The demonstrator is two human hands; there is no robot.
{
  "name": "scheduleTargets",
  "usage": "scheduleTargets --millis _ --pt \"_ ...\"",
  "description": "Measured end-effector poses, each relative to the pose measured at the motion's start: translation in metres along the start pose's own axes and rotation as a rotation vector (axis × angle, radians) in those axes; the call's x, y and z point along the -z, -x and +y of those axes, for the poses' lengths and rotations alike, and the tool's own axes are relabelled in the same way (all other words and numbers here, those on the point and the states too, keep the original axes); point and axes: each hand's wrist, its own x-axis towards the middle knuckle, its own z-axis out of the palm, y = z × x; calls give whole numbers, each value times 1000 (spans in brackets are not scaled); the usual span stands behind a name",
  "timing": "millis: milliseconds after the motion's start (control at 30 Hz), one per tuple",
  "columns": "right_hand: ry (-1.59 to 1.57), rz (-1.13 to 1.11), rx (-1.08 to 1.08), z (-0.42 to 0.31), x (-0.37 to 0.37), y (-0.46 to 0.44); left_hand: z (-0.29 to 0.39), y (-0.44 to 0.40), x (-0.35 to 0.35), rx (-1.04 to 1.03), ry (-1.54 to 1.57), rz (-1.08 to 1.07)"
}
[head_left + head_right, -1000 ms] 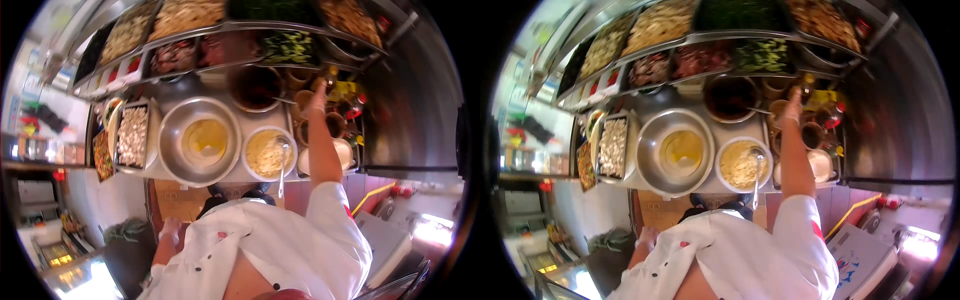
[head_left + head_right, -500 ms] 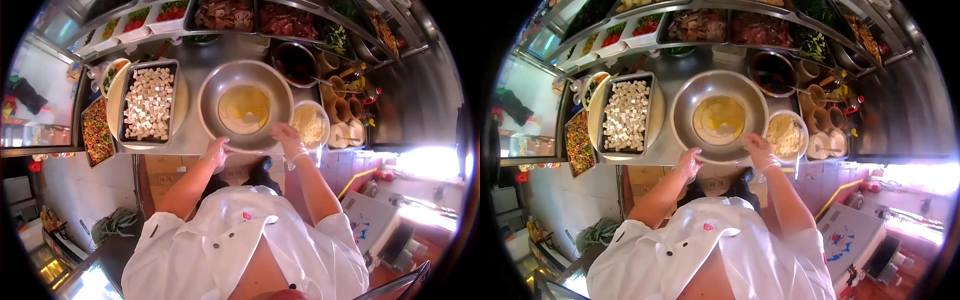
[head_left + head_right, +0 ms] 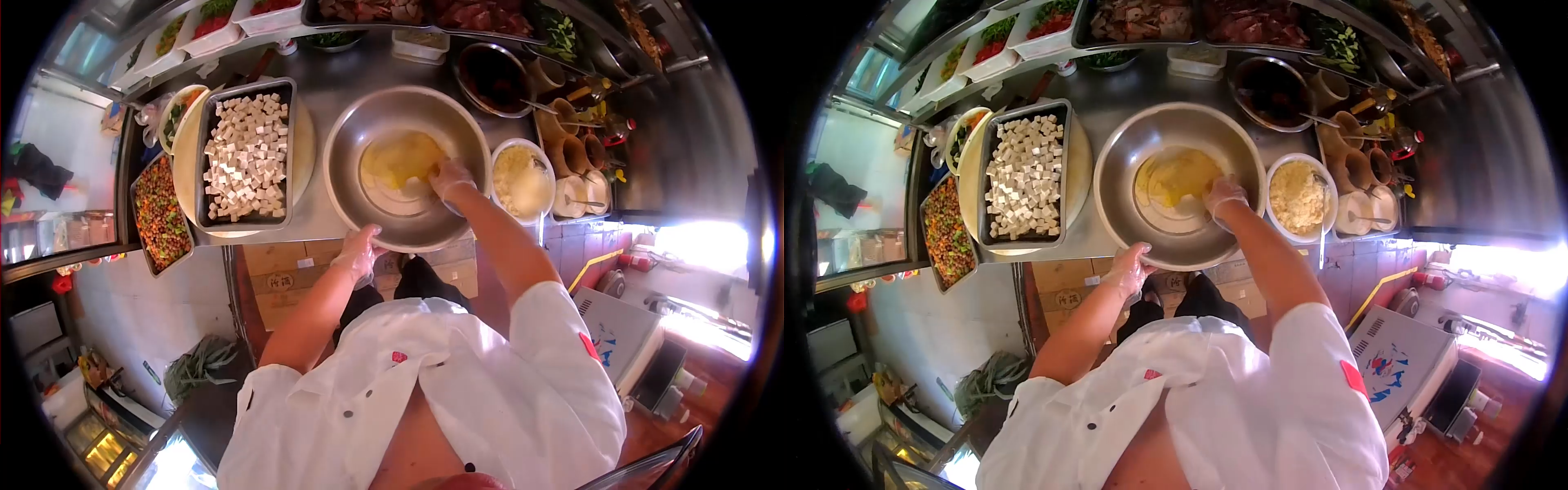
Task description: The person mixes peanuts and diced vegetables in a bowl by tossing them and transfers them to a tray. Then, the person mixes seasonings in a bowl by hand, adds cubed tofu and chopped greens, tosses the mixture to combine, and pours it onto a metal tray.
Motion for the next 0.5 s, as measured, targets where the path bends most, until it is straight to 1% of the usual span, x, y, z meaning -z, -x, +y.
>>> scheduleTargets --millis 33,67,133,200,233,267,333,367,400,467,500 --pt "84 13 43 1 -7 -12 -2 -4 -1 11 0 20" --pt "110 -51 76 0 -17 -20 -4 -7 -3 19 3 43" --pt "156 -186 139 -43 -10 1 -6 -9 -5 15 1 87" --pt "231 -135 456 -54 -77 -9 -11 -7 -12 -10 -5 116" --pt "196 -180 479 -66 -81 -20 -18 -14 -9 -8 83 82" --pt "162 -227 504 -81 -83 -38 -14 -14 -15 3 85 89" --pt "49 -292 427 -86 -76 -83 -8 -3 -23 34 95 112" --pt "76 -286 413 -71 -64 -91 -10 -5 -21 -19 122 108" --pt "102 -280 398 -57 -51 -98 -13 -2 -22 -21 118 129" --pt "372 -203 556 -32 -13 -78 -6 -2 -28 -43 110 148" --pt "440 -340 438 -54 12 -36 -6 -2 -30 -47 141 103"
